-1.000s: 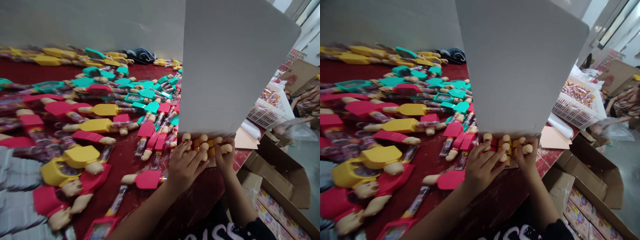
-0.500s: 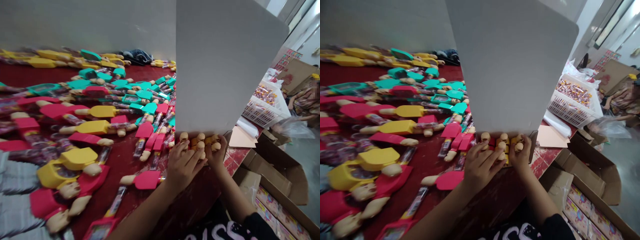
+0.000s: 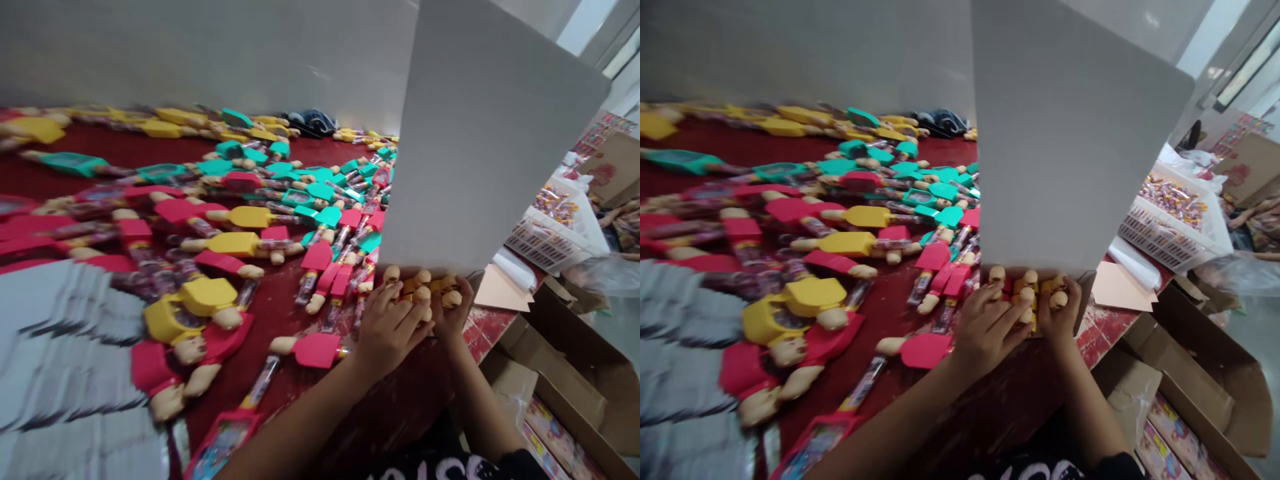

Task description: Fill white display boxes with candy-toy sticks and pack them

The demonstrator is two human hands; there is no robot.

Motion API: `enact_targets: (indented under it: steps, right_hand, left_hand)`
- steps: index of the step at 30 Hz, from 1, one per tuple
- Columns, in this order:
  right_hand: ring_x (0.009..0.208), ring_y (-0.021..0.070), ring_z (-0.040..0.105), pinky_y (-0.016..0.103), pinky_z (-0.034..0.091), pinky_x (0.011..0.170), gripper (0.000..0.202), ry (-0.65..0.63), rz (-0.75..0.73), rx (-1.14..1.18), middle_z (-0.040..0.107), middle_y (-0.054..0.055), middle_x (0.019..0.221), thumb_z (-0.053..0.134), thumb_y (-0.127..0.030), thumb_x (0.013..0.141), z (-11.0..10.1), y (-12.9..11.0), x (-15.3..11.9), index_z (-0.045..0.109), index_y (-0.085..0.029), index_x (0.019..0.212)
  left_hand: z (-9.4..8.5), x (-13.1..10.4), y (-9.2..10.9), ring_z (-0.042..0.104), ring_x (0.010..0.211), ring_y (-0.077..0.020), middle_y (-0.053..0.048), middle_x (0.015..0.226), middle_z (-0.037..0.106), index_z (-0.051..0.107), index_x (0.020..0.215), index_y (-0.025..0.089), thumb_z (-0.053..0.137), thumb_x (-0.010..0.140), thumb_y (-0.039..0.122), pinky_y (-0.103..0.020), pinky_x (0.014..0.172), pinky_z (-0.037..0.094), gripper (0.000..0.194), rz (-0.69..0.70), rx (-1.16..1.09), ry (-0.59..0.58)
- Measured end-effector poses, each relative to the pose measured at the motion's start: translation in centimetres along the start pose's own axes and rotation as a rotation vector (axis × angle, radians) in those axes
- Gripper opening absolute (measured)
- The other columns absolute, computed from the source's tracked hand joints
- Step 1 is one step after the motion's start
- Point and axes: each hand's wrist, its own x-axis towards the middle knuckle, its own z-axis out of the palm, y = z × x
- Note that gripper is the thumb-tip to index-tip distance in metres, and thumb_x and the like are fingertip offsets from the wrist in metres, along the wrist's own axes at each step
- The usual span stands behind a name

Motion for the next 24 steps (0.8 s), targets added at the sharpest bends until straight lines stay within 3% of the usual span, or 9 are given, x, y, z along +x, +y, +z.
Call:
enact_targets:
  steps: [6,17,20,22,24]
  right_hand:
    - [0.095,0.0218,0.056,0.043,0.050,0.084,0.042,0.000,0.118,0.047,0.053,0.009,0.104,0.063,-0.035,0.080,0.3,0.9,-0.3,0.046,-0.020,0.115]
    - [0.096,0.0253,0.057,0.047,0.049,0.086,0.047,0.001,0.160,0.065,0.055,0.011,0.104,0.065,-0.040,0.077,1.1,2.0,-0.1,0.047,-0.018,0.114]
    - [0.104,0.0270,0.056,0.048,0.048,0.090,0.054,-0.080,0.155,0.119,0.054,0.013,0.112,0.066,-0.042,0.077,0.6,1.8,-0.4,0.045,-0.018,0.120]
    - [0.108,0.0264,0.055,0.047,0.049,0.091,0.058,-0.126,0.186,0.212,0.051,0.014,0.119,0.063,-0.042,0.080,-0.1,1.5,-1.1,0.040,-0.019,0.128]
    - [0.110,0.0254,0.054,0.046,0.048,0.091,0.058,-0.089,0.243,0.303,0.048,0.015,0.123,0.059,-0.041,0.083,-0.9,1.0,-2.1,0.035,-0.020,0.132]
  left_hand:
    - [0.1,-0.1,0.2,0.055,0.103,-0.0286,-0.004,0.080,0.065,0.063,0.108,0.015,0.060,0.089,0.032,-0.044,0.096,0.043,0.026,-0.027,-0.016,0.004]
    - [0.6,-0.1,0.0,0.054,0.099,-0.0259,-0.004,0.081,0.063,0.063,0.105,0.016,0.060,0.088,0.033,-0.041,0.094,0.044,0.024,-0.017,-0.012,0.015]
    - [-0.5,0.0,-0.2,0.053,0.109,-0.0254,-0.008,0.103,0.061,0.061,0.113,0.018,0.059,0.088,0.042,-0.040,0.096,0.046,0.035,-0.093,-0.135,-0.083]
    - [-2.1,0.1,-1.4,0.050,0.117,-0.0250,-0.013,0.121,0.052,0.057,0.119,0.018,0.053,0.090,0.049,-0.038,0.097,0.047,0.042,-0.195,-0.145,-0.061]
    - [-4.2,0.0,-3.9,0.047,0.121,-0.0264,-0.016,0.126,0.045,0.055,0.120,0.017,0.050,0.091,0.048,-0.040,0.100,0.045,0.043,-0.385,0.006,0.020]
